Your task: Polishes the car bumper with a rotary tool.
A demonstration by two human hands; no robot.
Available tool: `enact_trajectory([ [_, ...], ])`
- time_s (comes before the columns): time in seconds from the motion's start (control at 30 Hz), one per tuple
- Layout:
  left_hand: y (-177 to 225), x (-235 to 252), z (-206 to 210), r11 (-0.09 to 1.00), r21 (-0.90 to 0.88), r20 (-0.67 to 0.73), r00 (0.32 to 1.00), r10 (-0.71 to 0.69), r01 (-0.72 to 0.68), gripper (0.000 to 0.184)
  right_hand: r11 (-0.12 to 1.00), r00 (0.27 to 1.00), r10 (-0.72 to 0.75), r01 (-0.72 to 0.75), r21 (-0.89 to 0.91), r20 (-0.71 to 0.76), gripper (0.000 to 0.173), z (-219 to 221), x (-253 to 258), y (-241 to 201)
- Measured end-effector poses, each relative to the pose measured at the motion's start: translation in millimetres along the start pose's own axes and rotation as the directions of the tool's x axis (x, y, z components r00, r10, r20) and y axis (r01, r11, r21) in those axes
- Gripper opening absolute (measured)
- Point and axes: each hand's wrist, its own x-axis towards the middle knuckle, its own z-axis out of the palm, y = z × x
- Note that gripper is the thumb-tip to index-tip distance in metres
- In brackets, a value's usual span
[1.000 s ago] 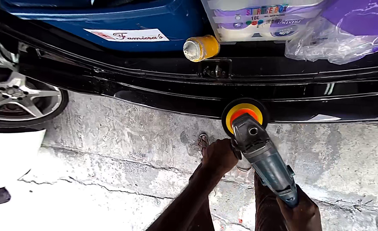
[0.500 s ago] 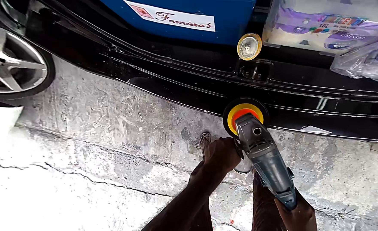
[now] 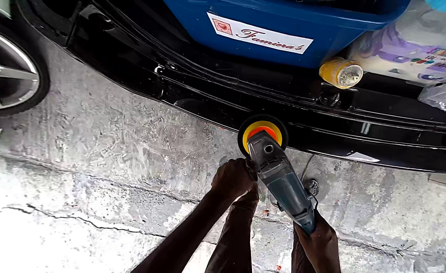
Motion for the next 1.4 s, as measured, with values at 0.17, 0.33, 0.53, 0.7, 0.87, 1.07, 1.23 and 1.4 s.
enact_trajectory([
  [0.17,-35.9,4.2,-0.7,1.000,-0.026,-0.069,0.997,-0.016,0.014,0.028,0.999,0.999,-0.047,0.046,-0.018,-0.019,0.052,8.9,0.7,-26.6],
  [0.33,-11.6,-0.7,3.0,1.000,-0.001,-0.033,0.999,0.021,-0.021,0.031,1.000,0.999,0.016,-0.014,0.028,-0.045,0.050,-0.8,-8.1,-14.7],
  [0.53,50.1,-8.9,10.7,0.995,0.042,0.060,0.995,0.083,-0.086,0.031,0.989,0.991,0.123,-0.118,0.094,-0.049,0.051,-14.1,-25.1,25.2],
  [0.7,105.1,-10.6,30.9,0.984,0.105,0.139,0.982,0.132,-0.147,0.029,0.968,0.977,0.213,-0.208,0.138,-0.026,0.048,-33.1,-40.2,62.6],
  [0.87,155.7,-17.6,51.6,0.971,0.143,0.178,0.970,0.167,-0.194,0.029,0.937,0.951,0.309,-0.305,0.169,0.000,0.047,-47.8,-47.8,102.7],
  [1.07,208.8,-25.5,65.2,0.950,0.224,0.196,0.965,0.174,-0.217,0.032,0.912,0.933,0.360,-0.351,0.211,-0.003,0.047,-60.5,-52.5,138.3],
  [1.23,260.2,-30.5,77.8,0.931,0.247,0.199,0.954,0.224,-0.270,0.027,0.876,0.908,0.418,-0.397,0.275,-0.017,0.045,-73.7,-53.9,170.6],
  [1.4,312.5,-31.3,92.7,0.895,0.249,0.214,0.923,0.321,-0.369,0.023,0.824,0.855,0.518,-0.491,0.283,-0.026,0.044,-88.7,-52.7,202.0],
])
